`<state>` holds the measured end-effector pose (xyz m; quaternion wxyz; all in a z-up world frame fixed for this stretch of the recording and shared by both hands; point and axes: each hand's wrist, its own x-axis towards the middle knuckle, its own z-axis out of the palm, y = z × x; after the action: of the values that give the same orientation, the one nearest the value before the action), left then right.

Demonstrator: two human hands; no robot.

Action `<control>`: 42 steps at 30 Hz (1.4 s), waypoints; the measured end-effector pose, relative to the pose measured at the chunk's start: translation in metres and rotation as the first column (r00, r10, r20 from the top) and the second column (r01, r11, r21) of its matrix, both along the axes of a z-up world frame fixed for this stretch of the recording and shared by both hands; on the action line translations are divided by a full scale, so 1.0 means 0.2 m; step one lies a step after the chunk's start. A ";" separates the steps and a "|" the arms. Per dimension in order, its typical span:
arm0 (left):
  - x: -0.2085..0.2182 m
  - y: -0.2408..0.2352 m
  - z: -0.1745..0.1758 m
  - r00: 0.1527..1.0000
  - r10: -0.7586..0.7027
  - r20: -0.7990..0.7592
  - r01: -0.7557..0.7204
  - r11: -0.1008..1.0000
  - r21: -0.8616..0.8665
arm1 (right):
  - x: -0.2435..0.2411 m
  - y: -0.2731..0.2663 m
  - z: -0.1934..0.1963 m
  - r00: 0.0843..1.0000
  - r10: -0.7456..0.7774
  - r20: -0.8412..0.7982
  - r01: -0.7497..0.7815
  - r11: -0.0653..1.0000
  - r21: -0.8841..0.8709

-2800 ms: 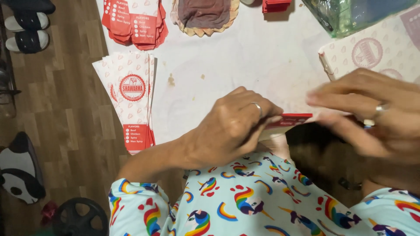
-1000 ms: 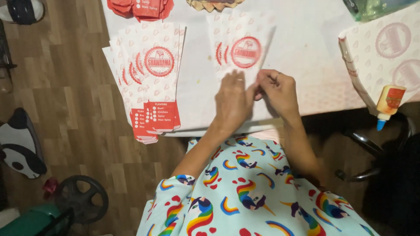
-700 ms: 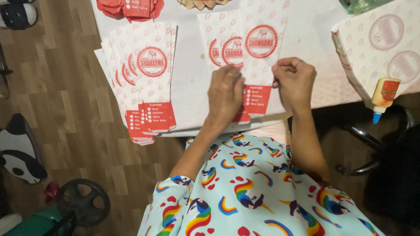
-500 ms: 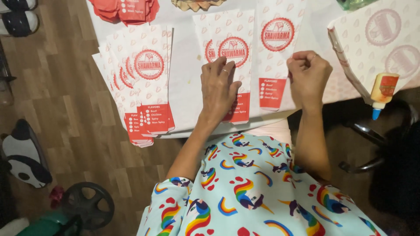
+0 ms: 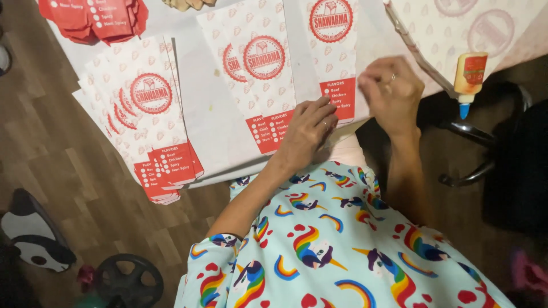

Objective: Folding and applying glue to paper shawarma bags for assembly.

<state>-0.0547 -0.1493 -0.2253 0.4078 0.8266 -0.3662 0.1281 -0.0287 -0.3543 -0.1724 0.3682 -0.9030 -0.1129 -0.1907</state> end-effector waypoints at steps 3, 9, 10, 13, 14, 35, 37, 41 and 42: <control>-0.01 -0.05 -0.05 0.992 0.110 0.068 -0.107 0.993 -0.042 | -0.12 -0.02 -0.02 0.973 0.226 -0.045 -0.224 0.973 0.047; -0.01 -0.06 -0.04 0.987 0.138 0.078 -0.133 0.989 -0.070 | -0.21 -0.04 -0.09 0.958 0.287 -0.014 -0.286 0.957 0.053; -0.01 -0.06 -0.04 0.987 0.139 0.079 -0.133 0.989 -0.069 | -0.21 -0.04 -0.09 0.958 0.288 -0.013 -0.287 0.956 0.054; -0.01 -0.06 -0.03 0.985 0.146 0.092 -0.140 0.988 -0.064 | -0.20 -0.04 -0.08 0.956 0.295 -0.006 -0.294 0.954 0.056; -0.01 -0.06 -0.03 0.985 0.146 0.093 -0.141 0.988 -0.064 | -0.20 -0.04 -0.08 0.955 0.296 -0.004 -0.295 0.954 0.057; -0.08 -0.15 0.03 0.947 0.251 -0.199 -0.269 0.961 -0.067 | -0.22 -0.06 -0.11 0.978 0.207 -0.022 -0.204 0.975 0.088; -0.08 -0.16 0.04 0.931 0.269 -0.248 -0.289 0.956 -0.048 | -0.22 -0.05 -0.11 0.980 0.195 -0.031 -0.192 0.978 0.087; -0.07 -0.16 0.04 0.899 0.280 -0.337 -0.319 0.945 -0.065 | -0.22 -0.05 -0.12 0.985 0.163 -0.062 -0.154 0.979 0.132; -0.07 -0.17 0.05 0.891 0.280 -0.357 -0.327 0.942 -0.075 | -0.22 -0.05 -0.13 0.986 0.153 -0.069 -0.142 0.980 0.142</control>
<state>-0.0686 -0.1826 -0.2162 0.4941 0.8541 -0.1467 0.0691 -0.0717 -0.3638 -0.1977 0.4463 -0.8717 -0.1515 -0.1341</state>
